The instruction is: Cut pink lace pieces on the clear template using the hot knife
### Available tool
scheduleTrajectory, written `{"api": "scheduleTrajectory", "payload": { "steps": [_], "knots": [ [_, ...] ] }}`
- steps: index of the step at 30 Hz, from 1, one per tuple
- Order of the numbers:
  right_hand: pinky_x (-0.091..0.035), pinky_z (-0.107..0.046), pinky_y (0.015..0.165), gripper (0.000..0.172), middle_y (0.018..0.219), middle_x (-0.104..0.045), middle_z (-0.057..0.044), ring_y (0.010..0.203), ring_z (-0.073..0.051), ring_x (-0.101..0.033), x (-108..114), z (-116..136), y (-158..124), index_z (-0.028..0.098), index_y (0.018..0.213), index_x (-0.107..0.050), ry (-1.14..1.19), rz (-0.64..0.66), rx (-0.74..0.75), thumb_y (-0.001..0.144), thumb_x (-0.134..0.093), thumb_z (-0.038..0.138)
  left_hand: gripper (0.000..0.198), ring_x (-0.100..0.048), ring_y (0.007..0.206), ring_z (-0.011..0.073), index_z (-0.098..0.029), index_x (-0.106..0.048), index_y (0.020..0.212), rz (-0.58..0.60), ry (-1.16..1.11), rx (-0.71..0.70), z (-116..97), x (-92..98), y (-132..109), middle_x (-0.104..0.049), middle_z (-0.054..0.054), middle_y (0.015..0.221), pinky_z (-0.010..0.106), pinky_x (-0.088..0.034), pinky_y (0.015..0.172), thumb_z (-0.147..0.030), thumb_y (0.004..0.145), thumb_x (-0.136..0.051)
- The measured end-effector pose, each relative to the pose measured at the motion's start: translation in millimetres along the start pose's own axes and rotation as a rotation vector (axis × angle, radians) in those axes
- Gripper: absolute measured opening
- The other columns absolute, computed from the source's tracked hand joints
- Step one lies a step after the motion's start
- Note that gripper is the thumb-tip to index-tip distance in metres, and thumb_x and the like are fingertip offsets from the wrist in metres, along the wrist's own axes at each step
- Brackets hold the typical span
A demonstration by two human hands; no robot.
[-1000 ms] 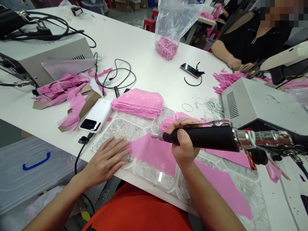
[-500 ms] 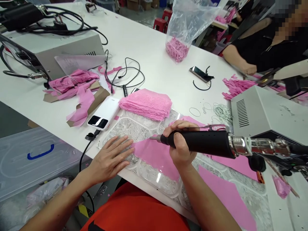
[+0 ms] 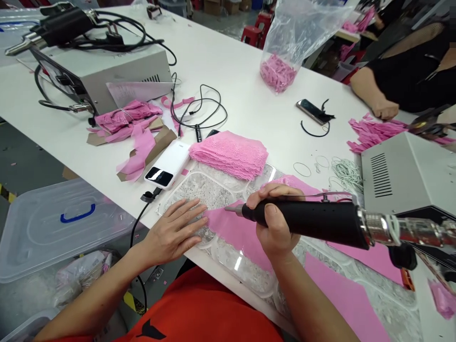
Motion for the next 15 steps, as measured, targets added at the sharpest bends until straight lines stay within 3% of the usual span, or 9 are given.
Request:
{"api": "scheduleTrajectory", "payload": {
  "steps": [15],
  "knots": [
    [-0.052, -0.032, 0.055, 0.010, 0.076, -0.054, 0.004, 0.054, -0.010, -0.057, -7.2, -2.3, -3.8, 0.021, 0.078, -0.055, -0.011, 0.024, -0.030, 0.071, -0.062, 0.023, 0.032, -0.048, 0.134, 0.0296, -0.014, -0.062, 0.120, -0.009, -0.019, 0.023, 0.1, 0.3, -1.5, -0.062, 0.014, 0.133, 0.048, -0.042, 0.109, -0.033, 0.096, -0.054]
  ]
}}
Point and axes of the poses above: each hand's wrist, its own y-axis towards the middle knuckle, its own x-axis out of the back of the hand, z = x × y, the point moved 5 cm from there along y, towards the middle knuckle
